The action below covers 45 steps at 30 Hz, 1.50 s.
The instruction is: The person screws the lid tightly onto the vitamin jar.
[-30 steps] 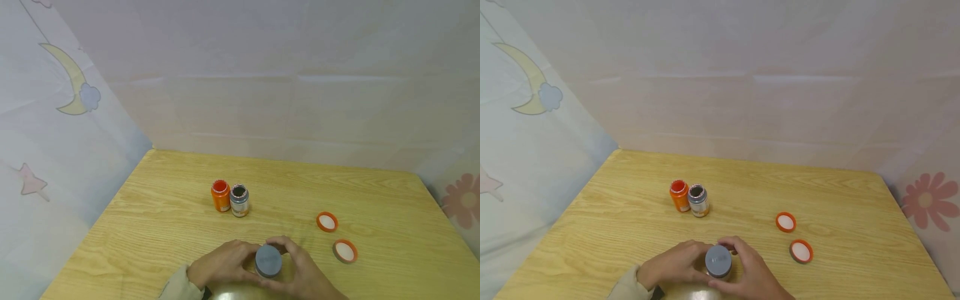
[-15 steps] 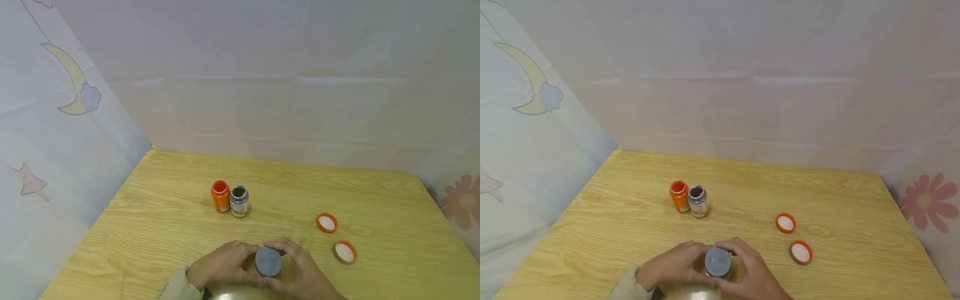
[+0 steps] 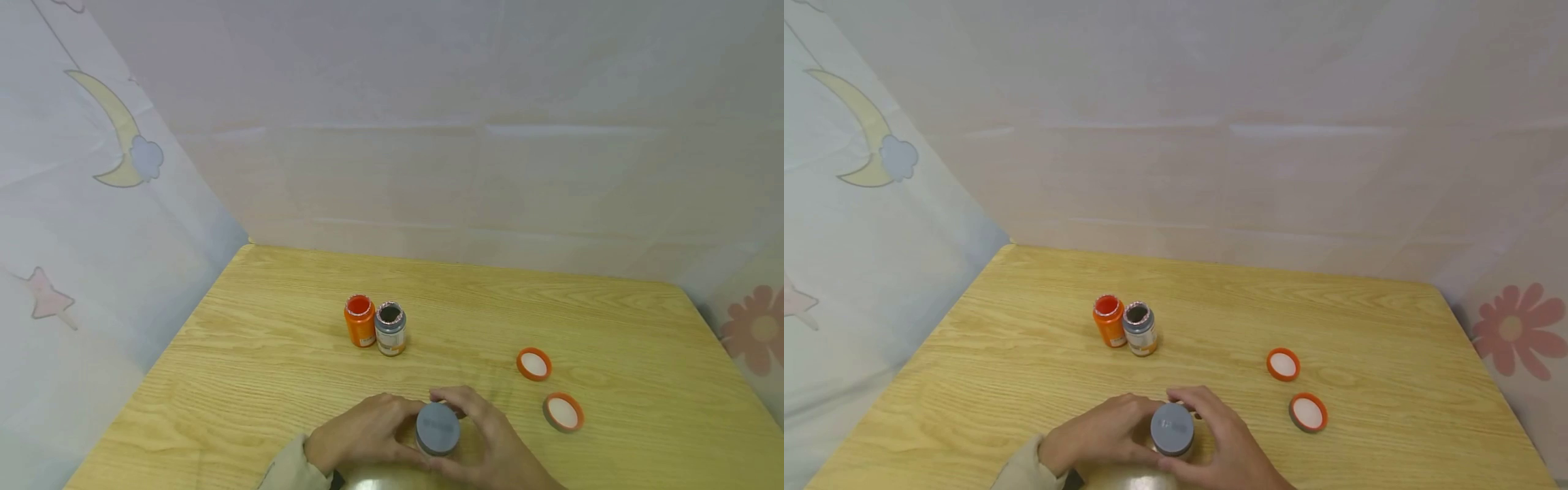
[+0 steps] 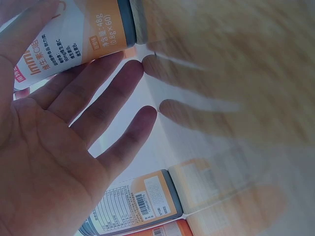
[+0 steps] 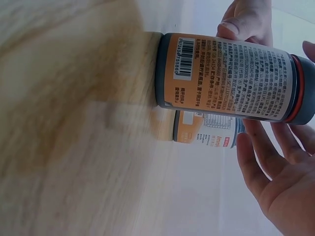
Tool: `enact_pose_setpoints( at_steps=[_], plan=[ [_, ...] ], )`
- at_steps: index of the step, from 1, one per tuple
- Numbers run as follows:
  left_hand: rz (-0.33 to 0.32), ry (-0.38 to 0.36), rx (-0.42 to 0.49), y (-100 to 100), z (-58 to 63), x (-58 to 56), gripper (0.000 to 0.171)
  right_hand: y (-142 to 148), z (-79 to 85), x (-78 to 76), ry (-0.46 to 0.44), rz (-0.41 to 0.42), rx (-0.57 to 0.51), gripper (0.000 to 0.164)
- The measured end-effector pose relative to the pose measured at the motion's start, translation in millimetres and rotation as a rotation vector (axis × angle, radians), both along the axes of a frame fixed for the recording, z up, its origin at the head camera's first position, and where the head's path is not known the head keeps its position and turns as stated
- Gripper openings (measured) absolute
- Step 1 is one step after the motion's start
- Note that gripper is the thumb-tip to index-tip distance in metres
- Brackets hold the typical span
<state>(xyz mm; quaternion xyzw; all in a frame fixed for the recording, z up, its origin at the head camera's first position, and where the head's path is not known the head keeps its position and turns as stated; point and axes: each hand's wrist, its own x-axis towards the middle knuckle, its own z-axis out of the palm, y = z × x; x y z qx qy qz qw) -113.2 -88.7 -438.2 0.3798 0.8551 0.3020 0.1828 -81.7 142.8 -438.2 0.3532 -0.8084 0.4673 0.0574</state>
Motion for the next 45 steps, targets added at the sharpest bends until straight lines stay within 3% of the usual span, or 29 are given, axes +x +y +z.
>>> enact_pose_setpoints(
  at_steps=[3, 10, 20, 25, 34, 39, 45],
  plan=[
    [0.000, 0.000, 0.005, -0.6, 0.0, -0.4, 0.052, 1.3, -1.9, -2.2, 0.021, 0.046, -0.013, 0.072],
    [-0.008, 0.002, 0.013, -1.0, -0.7, -1.2, 0.051, 0.9, -5.0, -5.1, 0.063, 0.056, -0.039, 0.065],
    [-0.010, -0.034, 0.012, 1.0, -1.5, -1.0, 0.049, -2.4, -2.2, -1.2, -0.026, -0.005, -0.081, 0.063],
    [-0.004, -0.009, 0.004, 2.0, -2.4, -0.1, 0.051, -3.4, -0.3, 1.9, -0.066, -0.048, -0.027, 0.067],
    [-0.010, 0.012, 0.010, -0.7, -2.7, 0.4, 0.052, 1.0, -2.6, -2.6, 0.020, 0.079, -0.022, 0.071],
    [-0.018, 0.019, 0.018, -0.7, -2.0, -0.1, 0.052, 0.6, -5.7, -5.0, 0.055, 0.083, -0.046, 0.067],
    [-0.022, -0.007, 0.026, -0.6, -0.9, -0.9, 0.051, -1.0, -6.7, -4.4, 0.037, 0.045, -0.060, 0.061]
  ],
)
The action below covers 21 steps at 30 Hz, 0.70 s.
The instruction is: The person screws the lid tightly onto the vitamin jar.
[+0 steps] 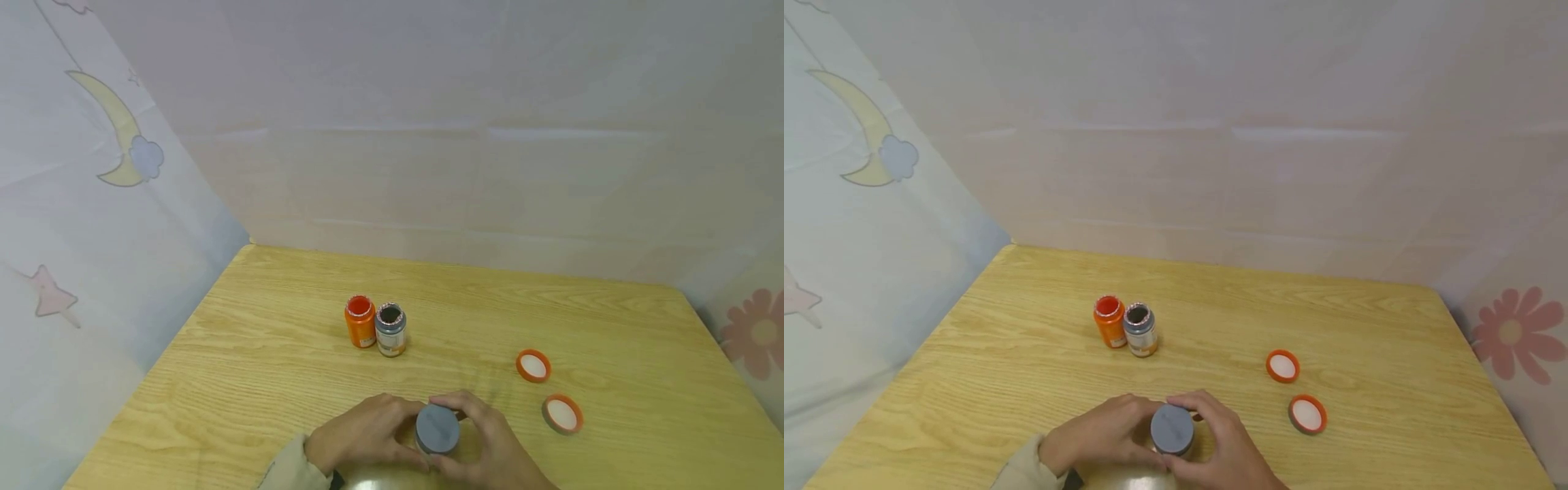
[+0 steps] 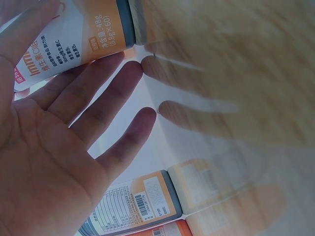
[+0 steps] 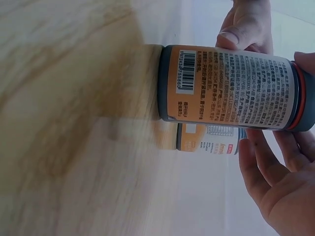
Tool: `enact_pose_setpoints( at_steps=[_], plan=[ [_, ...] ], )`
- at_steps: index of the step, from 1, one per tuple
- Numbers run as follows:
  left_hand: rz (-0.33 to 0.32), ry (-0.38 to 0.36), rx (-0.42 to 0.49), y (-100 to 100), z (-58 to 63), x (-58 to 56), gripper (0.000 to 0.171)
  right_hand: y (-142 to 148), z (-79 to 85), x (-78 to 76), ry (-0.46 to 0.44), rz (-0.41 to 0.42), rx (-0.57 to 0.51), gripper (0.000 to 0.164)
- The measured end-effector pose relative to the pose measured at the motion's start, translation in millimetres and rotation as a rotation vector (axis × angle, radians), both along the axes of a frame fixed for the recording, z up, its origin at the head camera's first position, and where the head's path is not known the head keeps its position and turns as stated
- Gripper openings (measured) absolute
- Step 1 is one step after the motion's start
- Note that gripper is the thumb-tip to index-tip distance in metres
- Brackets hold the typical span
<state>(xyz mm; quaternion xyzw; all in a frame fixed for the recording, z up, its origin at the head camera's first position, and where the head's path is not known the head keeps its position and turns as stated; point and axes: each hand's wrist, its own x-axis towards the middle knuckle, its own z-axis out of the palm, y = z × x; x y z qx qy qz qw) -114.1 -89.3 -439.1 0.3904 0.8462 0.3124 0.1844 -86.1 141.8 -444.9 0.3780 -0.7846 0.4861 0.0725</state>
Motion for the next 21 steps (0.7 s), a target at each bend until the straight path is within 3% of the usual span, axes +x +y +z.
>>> enact_pose_setpoints(
  at_steps=[4, 11, 15, 21],
  plan=[
    [0.001, -0.012, 0.003, 0.6, -0.6, -0.1, 0.051, -2.0, 1.4, 1.9, -0.028, -0.043, -0.011, 0.060],
    [0.030, -0.018, -0.007, 2.5, -2.1, 0.9, 0.048, -6.2, 7.5, 7.3, -0.186, -0.125, 0.034, 0.060],
    [0.023, 0.008, -0.010, 2.1, -2.9, 0.9, 0.050, -4.0, 7.5, 7.4, -0.145, -0.113, 0.083, 0.067],
    [0.009, 0.037, -0.009, 0.2, -3.3, 0.8, 0.055, 0.2, 3.9, 1.4, -0.020, 0.012, 0.051, 0.064]
  ],
)
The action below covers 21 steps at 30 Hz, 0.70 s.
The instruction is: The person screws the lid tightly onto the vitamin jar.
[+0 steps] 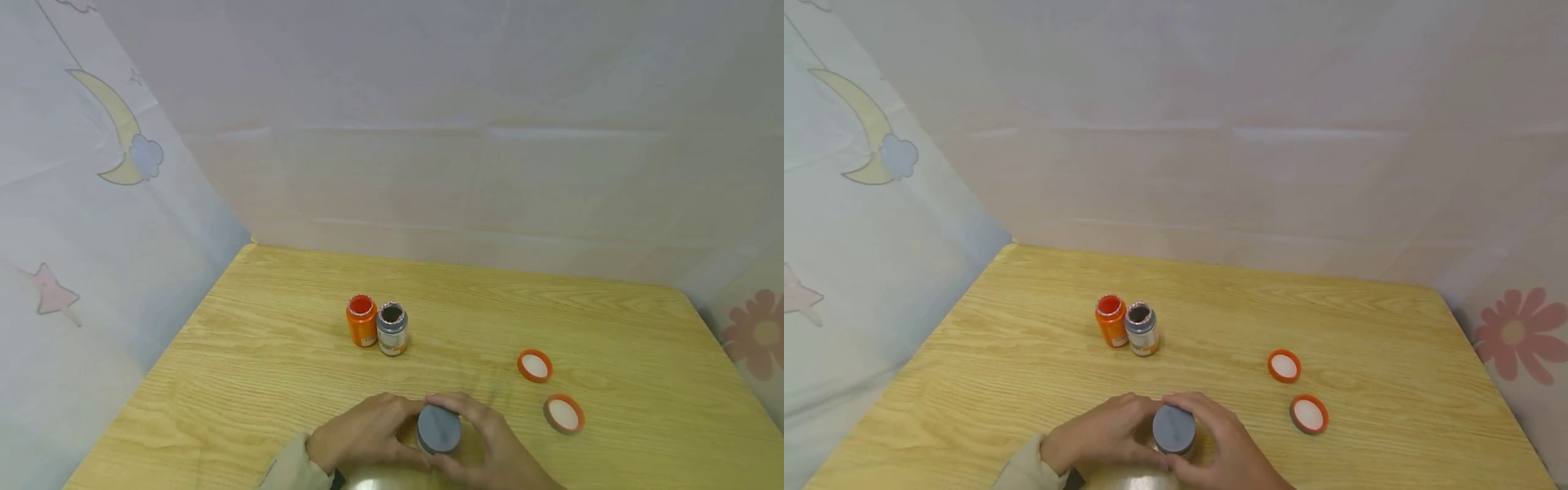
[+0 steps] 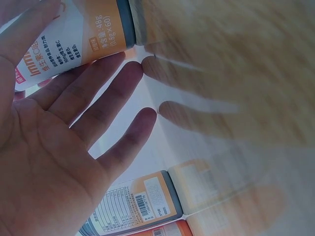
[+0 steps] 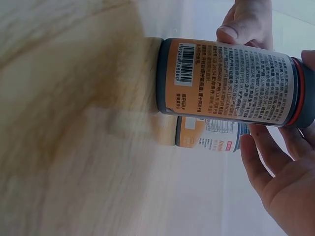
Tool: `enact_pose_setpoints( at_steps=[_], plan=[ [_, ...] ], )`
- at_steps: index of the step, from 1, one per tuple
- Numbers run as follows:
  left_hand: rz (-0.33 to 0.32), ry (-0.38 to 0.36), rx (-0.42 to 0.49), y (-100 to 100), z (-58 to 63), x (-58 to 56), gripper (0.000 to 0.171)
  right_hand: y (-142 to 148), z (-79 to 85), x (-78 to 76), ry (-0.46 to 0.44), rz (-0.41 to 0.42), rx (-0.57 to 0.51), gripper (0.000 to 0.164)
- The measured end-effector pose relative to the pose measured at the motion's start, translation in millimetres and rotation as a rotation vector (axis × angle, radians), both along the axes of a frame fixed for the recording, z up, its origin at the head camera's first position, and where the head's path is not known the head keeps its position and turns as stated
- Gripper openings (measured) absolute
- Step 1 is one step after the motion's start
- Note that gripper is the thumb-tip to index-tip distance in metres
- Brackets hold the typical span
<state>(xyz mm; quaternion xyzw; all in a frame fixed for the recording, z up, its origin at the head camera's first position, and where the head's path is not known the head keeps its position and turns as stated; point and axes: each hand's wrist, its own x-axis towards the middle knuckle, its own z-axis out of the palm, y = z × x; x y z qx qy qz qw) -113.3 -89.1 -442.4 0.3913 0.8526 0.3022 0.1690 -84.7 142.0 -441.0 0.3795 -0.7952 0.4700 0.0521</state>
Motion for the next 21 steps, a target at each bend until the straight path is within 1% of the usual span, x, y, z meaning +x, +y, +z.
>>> enact_pose_setpoints(
  at_steps=[3, 7, 12, 16, 20, 21],
  plan=[
    [-0.006, 0.001, 0.003, -0.6, 0.3, -0.4, 0.056, 0.3, -1.2, -2.2, 0.041, 0.024, -0.027, 0.062],
    [-0.007, -0.020, 0.006, 0.1, 0.4, -1.0, 0.050, 0.1, -0.6, -1.7, 0.023, 0.003, -0.036, 0.061],
    [0.003, -0.051, -0.002, 0.7, 0.7, -1.4, 0.047, -2.9, 3.7, 1.5, -0.063, -0.052, -0.039, 0.059],
    [0.004, -0.054, -0.007, 0.9, 0.5, -1.4, 0.047, -5.8, 7.4, 3.9, -0.125, -0.072, -0.048, 0.058],
    [0.002, -0.035, -0.006, 1.3, -0.3, -1.4, 0.048, -5.8, 6.7, 4.4, -0.123, -0.068, -0.028, 0.064],
    [0.001, -0.032, -0.006, 1.0, -0.4, -1.4, 0.048, -5.0, 5.5, 3.7, -0.109, -0.055, -0.022, 0.066]
  ],
)
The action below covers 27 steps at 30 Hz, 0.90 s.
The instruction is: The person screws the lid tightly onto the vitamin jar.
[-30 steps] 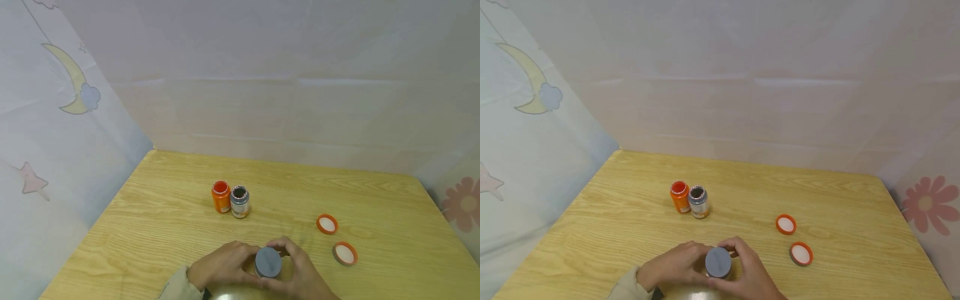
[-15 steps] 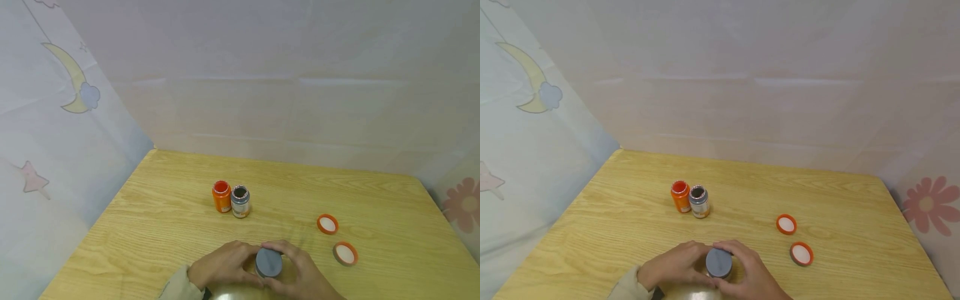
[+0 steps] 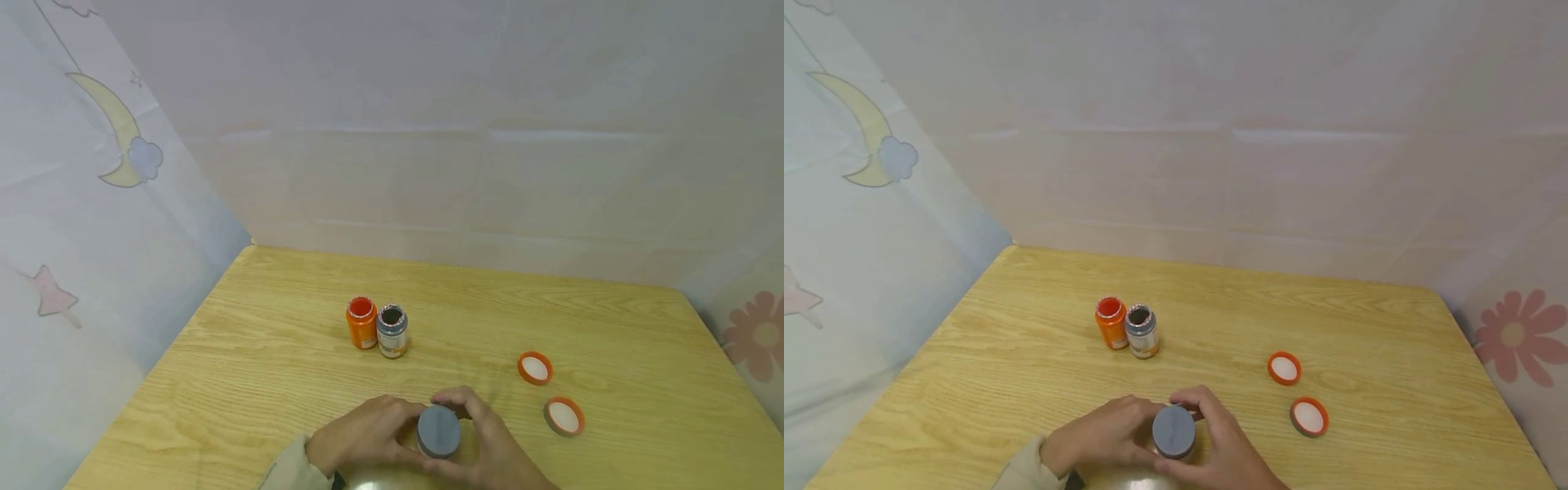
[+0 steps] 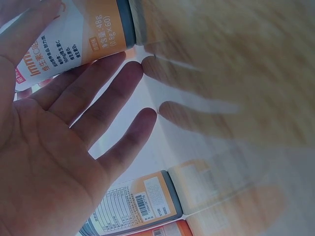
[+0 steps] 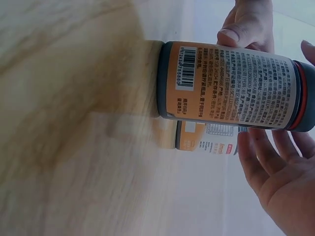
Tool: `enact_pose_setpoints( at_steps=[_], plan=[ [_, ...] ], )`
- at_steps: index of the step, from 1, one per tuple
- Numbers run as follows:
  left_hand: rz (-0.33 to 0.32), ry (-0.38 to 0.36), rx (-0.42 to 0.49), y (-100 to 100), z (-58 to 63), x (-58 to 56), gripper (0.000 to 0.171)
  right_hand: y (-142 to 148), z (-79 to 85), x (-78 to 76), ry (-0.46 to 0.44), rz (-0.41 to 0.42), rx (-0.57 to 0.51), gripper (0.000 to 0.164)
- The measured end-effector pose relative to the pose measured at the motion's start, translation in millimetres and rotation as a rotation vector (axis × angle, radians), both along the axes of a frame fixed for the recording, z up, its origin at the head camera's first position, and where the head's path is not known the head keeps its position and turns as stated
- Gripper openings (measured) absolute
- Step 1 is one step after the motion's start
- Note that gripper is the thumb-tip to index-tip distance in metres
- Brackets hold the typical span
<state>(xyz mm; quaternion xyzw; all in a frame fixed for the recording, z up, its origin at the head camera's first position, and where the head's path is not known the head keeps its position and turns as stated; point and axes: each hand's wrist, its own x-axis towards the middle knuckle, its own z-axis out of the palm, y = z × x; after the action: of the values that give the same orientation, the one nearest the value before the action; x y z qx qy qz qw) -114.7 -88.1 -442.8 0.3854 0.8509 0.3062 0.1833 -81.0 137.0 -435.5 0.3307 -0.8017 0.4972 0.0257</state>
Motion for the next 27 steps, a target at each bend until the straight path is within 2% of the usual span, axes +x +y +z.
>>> enact_pose_setpoints(
  at_steps=[7, 10, 17, 21, 24, 27],
  plan=[
    [-0.007, 0.016, -0.001, -2.0, 0.0, -0.8, 0.052, 5.1, -7.4, -4.8, 0.104, 0.106, -0.019, 0.069],
    [-0.009, 0.016, 0.004, -1.5, 0.3, -0.8, 0.051, 5.2, -8.7, -5.7, 0.131, 0.101, -0.033, 0.067],
    [-0.009, -0.004, 0.010, 0.0, 0.5, -0.5, 0.046, 0.4, -8.6, -3.4, 0.106, 0.038, -0.070, 0.063],
    [-0.006, -0.001, 0.006, 0.6, 0.5, -0.1, 0.046, -1.3, -7.8, -3.1, 0.098, 0.016, -0.048, 0.066],
    [-0.005, -0.003, 0.004, 0.3, 0.6, 0.1, 0.048, -0.2, -6.4, -3.5, 0.110, 0.020, -0.019, 0.071],
    [-0.006, 0.009, 0.004, -0.3, 0.7, 0.2, 0.048, 1.0, -5.0, -4.9, 0.138, 0.066, -0.018, 0.072]
  ],
)
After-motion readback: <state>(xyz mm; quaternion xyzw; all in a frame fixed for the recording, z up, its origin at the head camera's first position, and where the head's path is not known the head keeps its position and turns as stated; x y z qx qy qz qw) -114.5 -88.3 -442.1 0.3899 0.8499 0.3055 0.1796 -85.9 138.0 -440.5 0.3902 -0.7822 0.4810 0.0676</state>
